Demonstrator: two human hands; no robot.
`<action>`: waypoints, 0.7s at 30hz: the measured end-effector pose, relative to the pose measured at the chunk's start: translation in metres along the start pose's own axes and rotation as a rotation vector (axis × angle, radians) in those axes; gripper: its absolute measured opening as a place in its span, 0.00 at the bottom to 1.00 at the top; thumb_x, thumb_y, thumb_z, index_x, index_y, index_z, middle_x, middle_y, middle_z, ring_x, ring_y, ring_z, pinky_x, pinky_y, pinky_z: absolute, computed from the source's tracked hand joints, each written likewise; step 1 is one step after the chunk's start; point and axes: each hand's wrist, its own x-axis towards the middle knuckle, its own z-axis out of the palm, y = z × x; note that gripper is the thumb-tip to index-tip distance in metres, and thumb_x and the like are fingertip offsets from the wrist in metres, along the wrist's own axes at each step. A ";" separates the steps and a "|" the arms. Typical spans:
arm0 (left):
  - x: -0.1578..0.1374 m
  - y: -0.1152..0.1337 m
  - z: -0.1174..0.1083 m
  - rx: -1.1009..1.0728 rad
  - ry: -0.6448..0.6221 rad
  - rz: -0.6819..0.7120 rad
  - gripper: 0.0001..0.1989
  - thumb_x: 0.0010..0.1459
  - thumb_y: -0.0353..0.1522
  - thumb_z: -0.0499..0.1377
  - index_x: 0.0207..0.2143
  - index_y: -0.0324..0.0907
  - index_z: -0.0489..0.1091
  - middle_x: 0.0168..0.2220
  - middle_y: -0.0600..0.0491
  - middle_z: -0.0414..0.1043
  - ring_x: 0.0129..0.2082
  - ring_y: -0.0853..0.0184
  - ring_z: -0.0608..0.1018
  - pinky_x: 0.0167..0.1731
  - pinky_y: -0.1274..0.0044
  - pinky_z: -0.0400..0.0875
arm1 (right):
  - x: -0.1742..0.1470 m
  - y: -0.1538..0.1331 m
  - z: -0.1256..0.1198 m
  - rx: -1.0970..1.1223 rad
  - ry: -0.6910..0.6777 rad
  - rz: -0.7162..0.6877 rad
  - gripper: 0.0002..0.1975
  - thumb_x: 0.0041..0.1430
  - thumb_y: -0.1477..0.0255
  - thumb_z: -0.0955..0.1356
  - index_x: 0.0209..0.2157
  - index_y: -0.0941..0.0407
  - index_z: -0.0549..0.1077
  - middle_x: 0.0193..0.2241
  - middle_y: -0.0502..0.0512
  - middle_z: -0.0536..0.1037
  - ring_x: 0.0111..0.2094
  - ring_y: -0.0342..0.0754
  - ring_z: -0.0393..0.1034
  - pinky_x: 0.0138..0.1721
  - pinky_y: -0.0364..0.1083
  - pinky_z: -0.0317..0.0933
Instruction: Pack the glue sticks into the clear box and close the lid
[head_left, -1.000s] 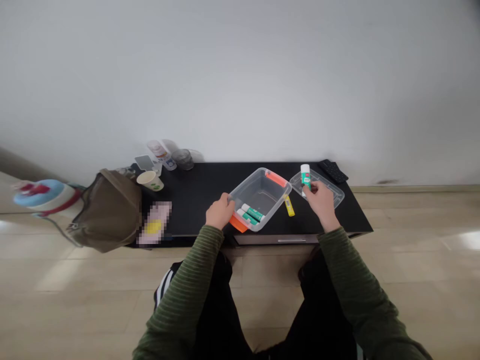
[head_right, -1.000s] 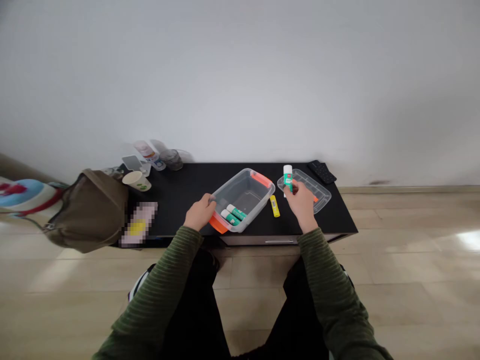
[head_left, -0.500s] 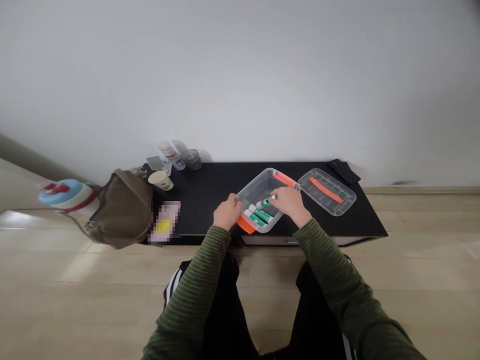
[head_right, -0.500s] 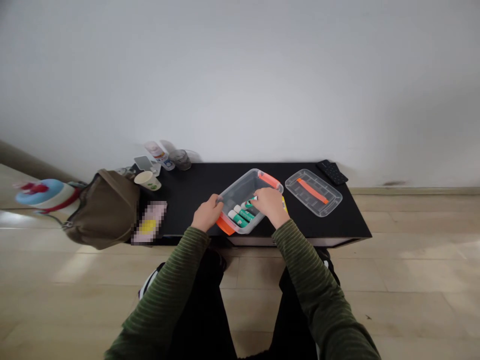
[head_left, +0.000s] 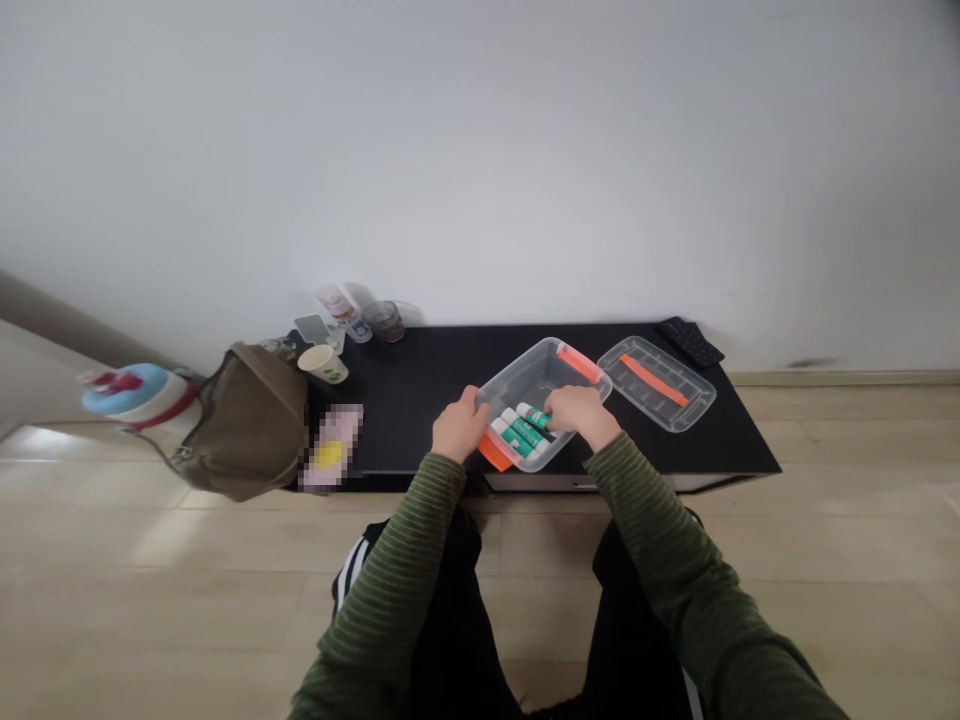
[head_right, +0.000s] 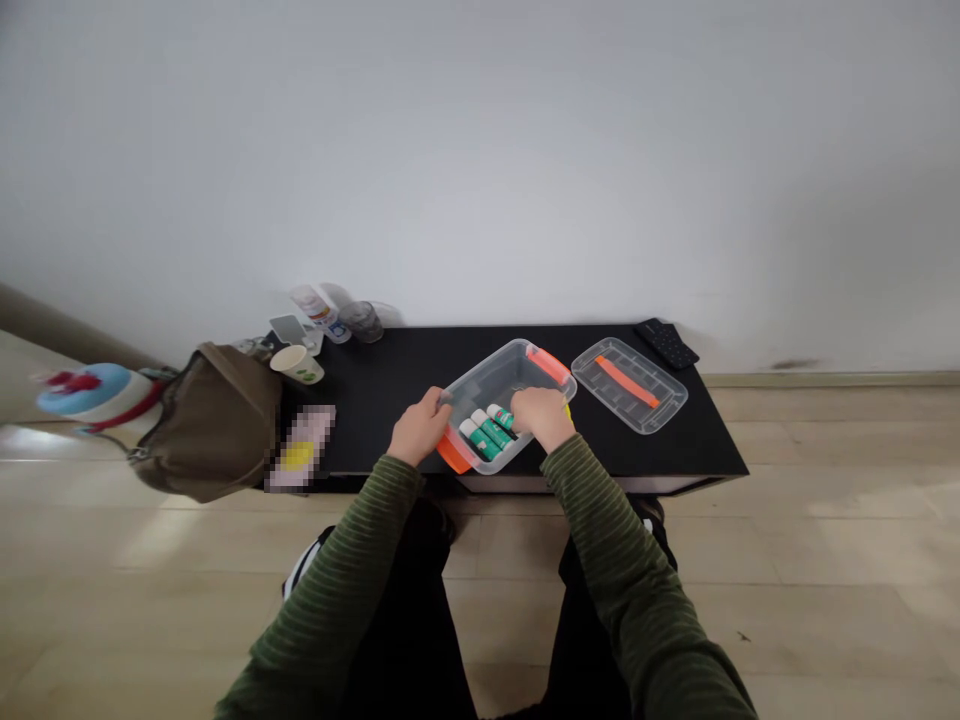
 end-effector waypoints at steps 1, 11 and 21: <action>0.000 0.000 0.000 0.003 0.001 0.001 0.17 0.65 0.37 0.47 0.53 0.49 0.66 0.44 0.46 0.79 0.47 0.53 0.80 0.42 0.69 0.70 | 0.000 0.000 0.001 0.001 -0.009 0.001 0.16 0.52 0.71 0.72 0.44 0.49 0.83 0.46 0.62 0.83 0.46 0.60 0.78 0.46 0.53 0.67; 0.006 -0.001 0.000 0.000 -0.020 -0.001 0.17 0.64 0.38 0.46 0.52 0.50 0.66 0.45 0.46 0.79 0.47 0.52 0.80 0.43 0.68 0.71 | -0.018 0.043 -0.003 0.370 0.643 0.086 0.15 0.67 0.67 0.61 0.43 0.51 0.79 0.41 0.56 0.82 0.43 0.51 0.75 0.41 0.44 0.62; 0.006 0.000 0.000 0.002 -0.028 -0.003 0.18 0.65 0.37 0.45 0.53 0.48 0.66 0.47 0.44 0.79 0.49 0.52 0.80 0.44 0.68 0.70 | -0.014 0.116 0.033 0.317 0.246 0.401 0.13 0.63 0.66 0.66 0.45 0.55 0.79 0.46 0.62 0.81 0.48 0.57 0.75 0.44 0.49 0.65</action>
